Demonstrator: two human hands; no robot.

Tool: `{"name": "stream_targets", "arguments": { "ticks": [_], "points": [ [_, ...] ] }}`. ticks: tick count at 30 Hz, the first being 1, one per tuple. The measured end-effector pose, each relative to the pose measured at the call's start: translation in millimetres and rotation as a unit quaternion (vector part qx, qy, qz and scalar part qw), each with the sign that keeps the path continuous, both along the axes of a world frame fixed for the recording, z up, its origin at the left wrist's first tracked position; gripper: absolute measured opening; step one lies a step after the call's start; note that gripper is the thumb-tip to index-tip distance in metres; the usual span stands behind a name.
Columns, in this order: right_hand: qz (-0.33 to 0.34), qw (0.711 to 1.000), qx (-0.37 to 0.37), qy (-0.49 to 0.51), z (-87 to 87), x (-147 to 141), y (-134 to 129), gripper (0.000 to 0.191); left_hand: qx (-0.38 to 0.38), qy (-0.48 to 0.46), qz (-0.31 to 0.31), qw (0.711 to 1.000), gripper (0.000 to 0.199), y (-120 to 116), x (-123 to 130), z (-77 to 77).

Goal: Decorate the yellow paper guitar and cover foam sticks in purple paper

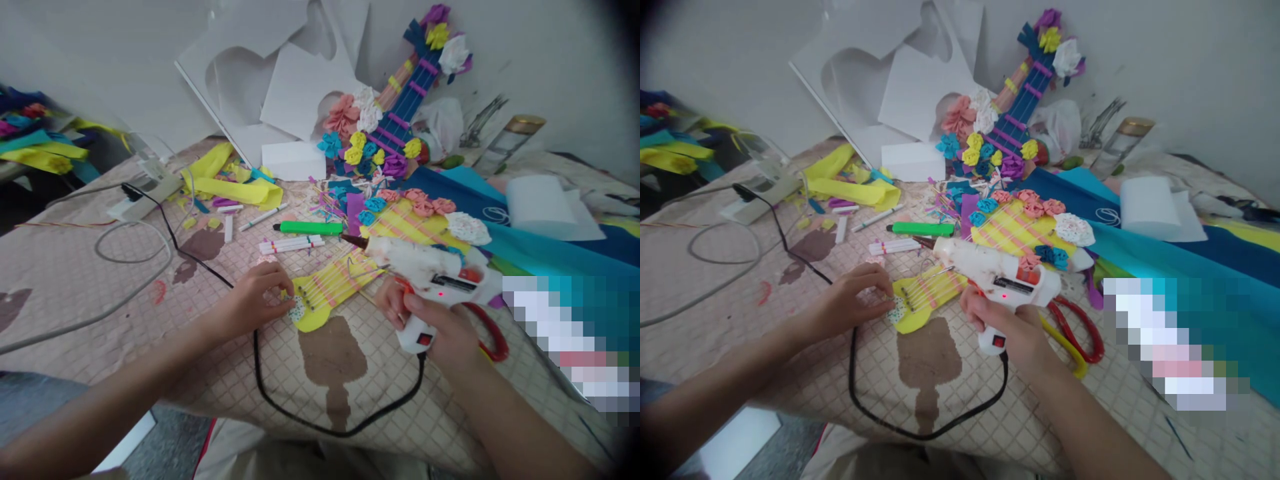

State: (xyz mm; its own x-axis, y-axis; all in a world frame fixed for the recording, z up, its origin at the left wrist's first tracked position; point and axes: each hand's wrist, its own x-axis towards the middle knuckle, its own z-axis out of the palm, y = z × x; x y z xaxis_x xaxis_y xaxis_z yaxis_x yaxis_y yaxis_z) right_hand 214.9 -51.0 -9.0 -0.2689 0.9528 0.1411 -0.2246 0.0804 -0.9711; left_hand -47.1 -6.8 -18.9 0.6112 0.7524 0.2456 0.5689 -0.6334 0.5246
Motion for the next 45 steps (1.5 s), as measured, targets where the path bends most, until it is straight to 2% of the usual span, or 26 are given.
{"name": "stream_targets", "arguments": {
  "ticks": [8,11,14,17,22,25,28,30,33,36,38,41,43,45],
  "points": [
    [-0.002,1.000,-0.011,0.001,0.0,0.1,0.0,0.030,0.009,0.010,0.016,1.000,0.009,-0.7,2.8,-2.5],
    [-0.005,1.000,-0.005,0.002,0.5,0.0,-0.3,0.031,0.006,-0.013,0.024,1.000,0.009,2.5,-5.3,4.2],
    [-0.015,1.000,-0.001,0.013,0.6,-0.3,-1.2,0.029,0.021,-0.019,0.065,0.998,0.011,8.2,-20.5,13.4],
    [-0.006,1.000,-0.005,0.012,0.7,-0.7,-1.6,0.027,0.032,0.036,0.065,0.997,0.016,12.0,-34.7,15.3],
    [0.004,1.000,-0.001,0.000,0.9,-0.6,-0.5,0.029,-0.010,0.111,0.030,0.993,0.033,12.0,-43.7,2.0],
    [-0.001,1.000,-0.004,0.005,0.3,-0.3,0.5,0.029,-0.034,0.074,0.049,0.995,0.028,11.3,-43.0,-2.1],
    [0.000,1.000,-0.002,0.005,0.5,-0.5,0.9,0.030,-0.104,-0.047,0.102,0.988,0.026,8.9,-38.2,1.1],
    [-0.003,1.000,-0.001,0.003,1.5,-1.4,0.7,0.029,-0.196,-0.166,0.141,0.956,0.026,5.7,-31.2,5.3],
    [-0.001,1.000,-0.008,0.018,3.4,-4.8,-0.1,0.027,-0.350,-0.320,0.148,0.868,0.025,-1.3,-14.1,11.7],
    [-0.057,0.998,-0.034,0.023,3.0,-9.9,-0.9,0.022,-0.471,-0.395,0.123,0.779,0.024,-9.6,8.3,15.6],
    [-0.115,0.991,-0.075,-0.002,0.6,-13.0,-1.1,0.024,-0.519,-0.416,0.101,0.740,0.023,-15.3,24.3,15.3],
    [-0.152,0.979,-0.120,-0.058,-3.9,-15.6,-0.5,0.032,-0.535,-0.446,0.058,0.715,0.021,-23.0,46.8,11.5],
    [-0.162,0.976,-0.107,-0.099,-4.8,-16.4,0.0,0.033,-0.520,-0.465,0.041,0.715,0.018,-26.9,58.6,9.0],
    [-0.164,0.972,-0.099,-0.136,-3.2,-17.5,0.3,0.034,-0.495,-0.470,0.039,0.729,0.016,-29.9,66.2,8.5]
  ]
}}
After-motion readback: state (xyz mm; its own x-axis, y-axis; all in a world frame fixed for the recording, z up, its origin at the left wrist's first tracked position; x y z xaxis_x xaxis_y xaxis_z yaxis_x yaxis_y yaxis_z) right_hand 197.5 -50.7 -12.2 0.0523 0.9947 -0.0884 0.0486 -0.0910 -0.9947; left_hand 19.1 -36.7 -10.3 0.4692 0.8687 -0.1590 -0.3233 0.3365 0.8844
